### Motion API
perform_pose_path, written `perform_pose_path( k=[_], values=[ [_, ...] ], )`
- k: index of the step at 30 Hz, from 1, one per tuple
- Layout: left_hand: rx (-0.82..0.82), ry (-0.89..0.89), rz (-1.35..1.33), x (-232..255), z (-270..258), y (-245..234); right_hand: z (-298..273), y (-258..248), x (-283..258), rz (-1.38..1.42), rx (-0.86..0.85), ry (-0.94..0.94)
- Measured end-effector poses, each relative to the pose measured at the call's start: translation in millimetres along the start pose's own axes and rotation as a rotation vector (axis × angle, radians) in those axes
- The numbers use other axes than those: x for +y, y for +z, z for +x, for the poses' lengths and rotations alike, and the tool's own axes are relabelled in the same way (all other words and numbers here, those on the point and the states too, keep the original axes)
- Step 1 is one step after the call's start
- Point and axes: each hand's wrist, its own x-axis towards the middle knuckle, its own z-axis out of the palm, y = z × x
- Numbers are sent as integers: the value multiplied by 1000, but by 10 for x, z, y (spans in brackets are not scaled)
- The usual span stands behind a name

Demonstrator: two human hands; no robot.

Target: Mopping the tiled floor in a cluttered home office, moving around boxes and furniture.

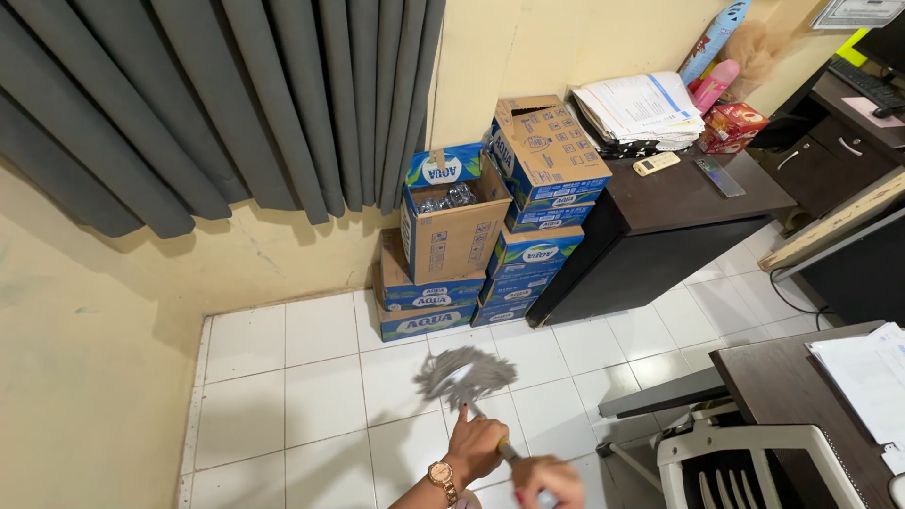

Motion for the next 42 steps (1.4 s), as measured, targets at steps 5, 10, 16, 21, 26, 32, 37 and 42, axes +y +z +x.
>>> perform_pose_path(
  k=[5,10,16,21,26,32,37,42],
  values=[
    [85,-92,104,-374,-109,246,133,-163,54,292,181,237],
    [12,-339,143,-951,-419,307,-220,152,682,411,303,405],
    [-166,-383,434,-1486,-544,379,-582,387,846,250,212,532],
    [-3,-190,496,-1150,-316,328,-274,64,393,44,193,441],
    [151,63,459,-556,44,325,136,-155,-348,-159,82,439],
    [148,198,224,-182,162,319,-150,-14,-417,-342,-99,473],
    [106,156,-133,-165,12,384,-476,172,25,-219,-206,416],
    [78,72,-123,134,-104,78,-295,-2,-33,-121,-97,302]
  ],
)
